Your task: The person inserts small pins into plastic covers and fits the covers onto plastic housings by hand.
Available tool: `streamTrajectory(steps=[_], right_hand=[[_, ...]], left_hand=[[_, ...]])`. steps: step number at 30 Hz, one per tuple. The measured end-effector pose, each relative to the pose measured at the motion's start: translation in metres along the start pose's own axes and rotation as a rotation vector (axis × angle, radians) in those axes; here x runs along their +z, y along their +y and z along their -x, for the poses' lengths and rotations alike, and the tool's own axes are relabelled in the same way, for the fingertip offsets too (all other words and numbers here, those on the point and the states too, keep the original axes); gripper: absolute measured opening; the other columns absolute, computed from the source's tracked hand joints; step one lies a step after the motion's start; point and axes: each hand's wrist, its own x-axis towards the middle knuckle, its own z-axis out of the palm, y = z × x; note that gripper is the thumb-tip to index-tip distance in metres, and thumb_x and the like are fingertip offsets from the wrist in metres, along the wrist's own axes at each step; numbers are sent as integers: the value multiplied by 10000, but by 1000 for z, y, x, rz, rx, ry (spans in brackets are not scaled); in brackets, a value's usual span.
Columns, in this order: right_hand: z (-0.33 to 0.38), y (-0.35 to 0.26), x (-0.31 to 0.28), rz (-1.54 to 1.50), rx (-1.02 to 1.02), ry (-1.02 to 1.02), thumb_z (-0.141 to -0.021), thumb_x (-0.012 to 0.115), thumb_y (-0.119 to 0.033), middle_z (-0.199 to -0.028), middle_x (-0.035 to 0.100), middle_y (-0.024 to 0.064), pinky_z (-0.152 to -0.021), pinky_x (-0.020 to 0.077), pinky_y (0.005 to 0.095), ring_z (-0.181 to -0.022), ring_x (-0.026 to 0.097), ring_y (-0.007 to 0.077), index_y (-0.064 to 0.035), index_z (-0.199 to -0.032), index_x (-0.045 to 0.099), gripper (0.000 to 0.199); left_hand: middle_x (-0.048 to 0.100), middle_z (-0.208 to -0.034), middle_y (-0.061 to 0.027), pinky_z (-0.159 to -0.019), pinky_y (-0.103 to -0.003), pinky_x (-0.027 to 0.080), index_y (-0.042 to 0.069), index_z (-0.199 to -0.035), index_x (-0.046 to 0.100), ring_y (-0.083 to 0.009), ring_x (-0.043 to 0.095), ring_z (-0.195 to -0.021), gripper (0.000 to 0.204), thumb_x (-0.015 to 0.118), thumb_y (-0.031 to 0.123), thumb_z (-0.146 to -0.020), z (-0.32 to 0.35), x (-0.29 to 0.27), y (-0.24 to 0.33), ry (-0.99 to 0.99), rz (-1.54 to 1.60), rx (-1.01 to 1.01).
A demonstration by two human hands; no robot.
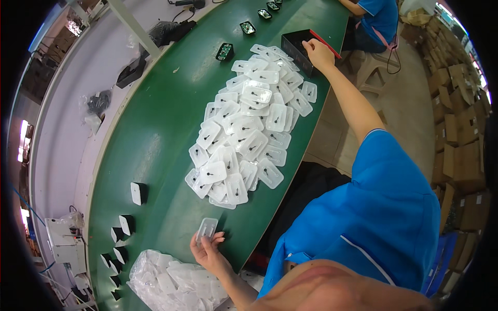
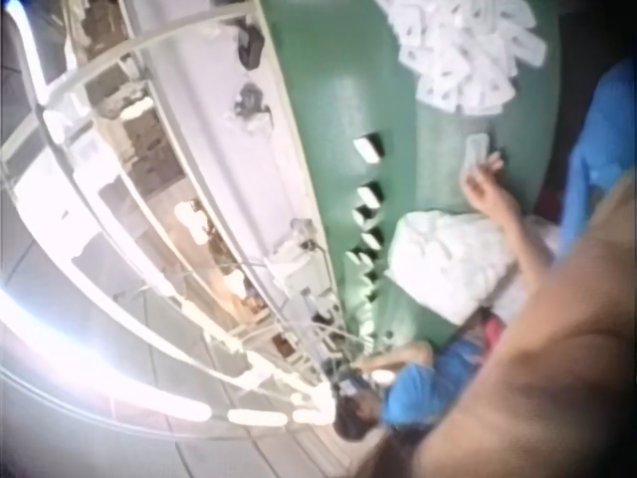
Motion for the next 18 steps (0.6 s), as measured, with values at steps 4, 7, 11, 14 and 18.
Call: streamTrajectory(steps=[4,7,11,14,18], right_hand=[[-10,13,3,252,-71,-130,-757,608,-450,-883,655,85,-712,471,340,-841,624,241,-109,-966,649,402],[-15,11,-2,174,-6,-340,-702,649,-416,-895,656,84,-739,472,329,-853,625,229,-114,-985,656,414],[-12,3,-3,135,-4,-368,-699,653,-361,-867,659,76,-718,469,329,-821,628,220,-101,-906,653,332],[-8,1,-3,130,-51,-318,-707,648,-285,-844,658,75,-692,472,330,-808,629,227,-99,-839,643,228],[0,-6,-6,126,10,-168,-747,636,-261,-845,642,70,-690,472,358,-823,614,246,-105,-820,646,172]], left_hand=[[596,-864,-194,-588,-265,513,-45,-1096,439,-235,629,-675,231,473,112,-929,1,-3,0,-5,82,-47],[601,-859,-194,-587,-265,515,-44,-1091,445,-232,630,-670,215,458,99,-932,1,-2,-1,-70,3,-39],[605,-854,-191,-589,-261,516,-43,-1083,454,-213,627,-665,197,437,86,-936,1,1,-2,-114,-99,21],[601,-842,-181,-569,-252,512,-44,-1082,455,-201,624,-660,199,434,92,-938,0,3,-5,-115,-151,60],[587,-820,-164,-492,-216,488,-48,-1095,442,-172,611,-613,214,431,101,-942,1,5,-10,-65,-224,12]])
